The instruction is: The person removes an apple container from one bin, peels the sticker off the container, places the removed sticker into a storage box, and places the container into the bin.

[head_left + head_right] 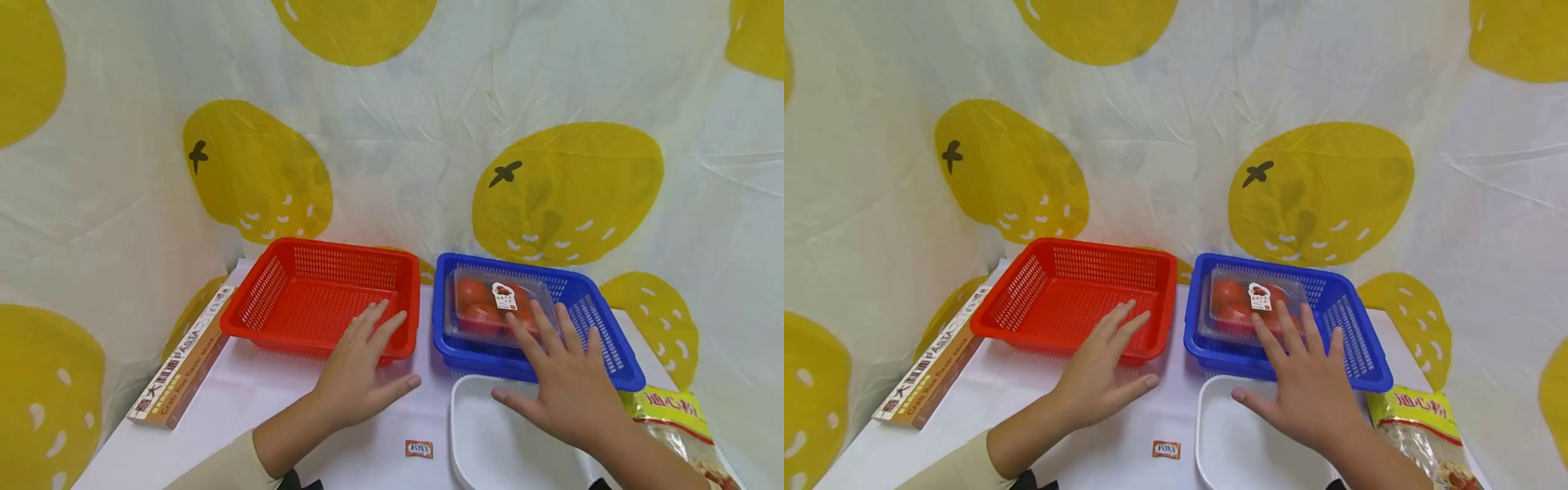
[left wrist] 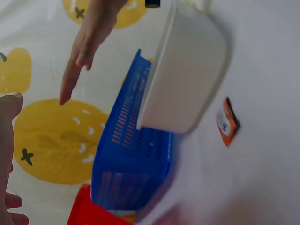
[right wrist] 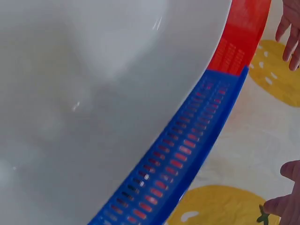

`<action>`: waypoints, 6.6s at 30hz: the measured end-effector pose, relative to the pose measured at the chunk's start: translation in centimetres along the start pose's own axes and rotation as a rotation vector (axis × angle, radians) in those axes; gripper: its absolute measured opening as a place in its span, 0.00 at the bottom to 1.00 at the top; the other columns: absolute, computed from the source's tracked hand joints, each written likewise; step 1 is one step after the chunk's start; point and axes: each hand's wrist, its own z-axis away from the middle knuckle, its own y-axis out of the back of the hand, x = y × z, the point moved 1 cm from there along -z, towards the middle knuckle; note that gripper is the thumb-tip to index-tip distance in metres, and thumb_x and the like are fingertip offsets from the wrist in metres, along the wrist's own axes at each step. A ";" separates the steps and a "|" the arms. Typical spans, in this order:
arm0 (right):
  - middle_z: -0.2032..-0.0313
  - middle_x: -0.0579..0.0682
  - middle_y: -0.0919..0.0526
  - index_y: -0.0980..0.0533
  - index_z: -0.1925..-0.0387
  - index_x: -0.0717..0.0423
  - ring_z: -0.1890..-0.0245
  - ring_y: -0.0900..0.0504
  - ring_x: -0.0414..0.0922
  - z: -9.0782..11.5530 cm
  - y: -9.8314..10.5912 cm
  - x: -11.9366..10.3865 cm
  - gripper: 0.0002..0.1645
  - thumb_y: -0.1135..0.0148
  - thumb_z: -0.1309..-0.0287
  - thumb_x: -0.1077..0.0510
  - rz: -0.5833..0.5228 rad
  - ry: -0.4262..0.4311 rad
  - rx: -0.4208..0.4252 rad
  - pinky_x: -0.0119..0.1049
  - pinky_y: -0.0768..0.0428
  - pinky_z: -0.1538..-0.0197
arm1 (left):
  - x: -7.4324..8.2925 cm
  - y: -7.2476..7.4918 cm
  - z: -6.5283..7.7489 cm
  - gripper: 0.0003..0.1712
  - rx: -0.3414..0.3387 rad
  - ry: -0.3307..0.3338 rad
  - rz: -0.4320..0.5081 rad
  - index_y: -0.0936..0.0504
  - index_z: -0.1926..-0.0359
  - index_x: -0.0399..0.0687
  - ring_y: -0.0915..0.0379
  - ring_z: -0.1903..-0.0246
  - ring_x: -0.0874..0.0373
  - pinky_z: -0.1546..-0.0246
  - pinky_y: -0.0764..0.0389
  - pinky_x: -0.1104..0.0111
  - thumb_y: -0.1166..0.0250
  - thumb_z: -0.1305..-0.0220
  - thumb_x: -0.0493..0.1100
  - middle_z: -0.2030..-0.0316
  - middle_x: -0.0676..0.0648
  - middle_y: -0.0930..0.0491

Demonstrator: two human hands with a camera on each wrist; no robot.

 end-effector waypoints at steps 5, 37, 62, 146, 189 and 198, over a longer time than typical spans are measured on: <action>0.15 0.61 0.55 0.49 0.13 0.44 0.17 0.63 0.70 -1.2 0.6 1.9 0.68 0.39 0.43 0.15 -0.073 -0.021 -0.046 0.81 0.65 0.28 | 1.6 -1.2 -1.4 0.52 0.008 -0.007 0.158 0.42 0.15 0.68 0.50 0.18 0.49 0.34 0.29 0.32 0.34 0.34 0.73 0.16 0.51 0.47; 0.26 0.75 0.35 0.44 0.18 0.63 0.31 0.31 0.76 -10.3 -2.0 17.3 0.49 0.41 0.23 0.38 -0.540 -0.130 -0.385 0.76 0.30 0.35 | 5.6 -10.2 -6.8 0.43 -0.023 0.159 0.286 0.37 0.17 0.63 0.58 0.16 0.46 0.34 0.25 0.37 0.36 0.28 0.64 0.15 0.48 0.53; 0.21 0.75 0.64 0.79 0.16 0.44 0.25 0.50 0.76 -10.9 -9.4 18.9 0.62 0.49 0.24 0.30 -0.987 -0.357 -0.688 0.76 0.38 0.28 | 4.9 -12.7 -10.2 0.44 0.042 0.284 0.055 0.30 0.21 0.62 0.47 0.20 0.39 0.34 0.25 0.38 0.29 0.35 0.64 0.17 0.51 0.44; 0.41 0.43 0.22 0.52 0.24 0.29 0.50 0.11 0.46 -6.2 1.8 12.8 0.28 0.67 0.16 0.54 -1.754 0.007 -0.395 0.44 0.11 0.51 | 6.2 -0.5 -8.8 0.48 0.104 0.076 0.648 0.41 0.17 0.68 0.43 0.22 0.45 0.30 0.31 0.35 0.33 0.32 0.68 0.20 0.51 0.43; 0.30 0.62 0.35 0.45 0.19 0.37 0.36 0.23 0.58 -7.3 -1.2 -13.7 0.45 0.36 0.31 0.54 -1.682 -0.318 -0.327 0.55 0.16 0.39 | -7.3 14.2 3.8 0.43 0.002 0.337 0.586 0.35 0.20 0.67 0.45 0.24 0.35 0.48 0.12 0.46 0.26 0.32 0.55 0.23 0.41 0.38; 0.37 0.64 0.31 0.44 0.21 0.40 0.47 0.15 0.54 -6.8 -2.2 -17.7 0.42 0.36 0.30 0.57 -1.743 -0.298 -0.342 0.50 0.11 0.49 | -9.7 14.8 7.7 0.39 -0.029 0.380 0.665 0.35 0.21 0.65 0.41 0.28 0.35 0.47 0.13 0.49 0.30 0.28 0.52 0.23 0.42 0.41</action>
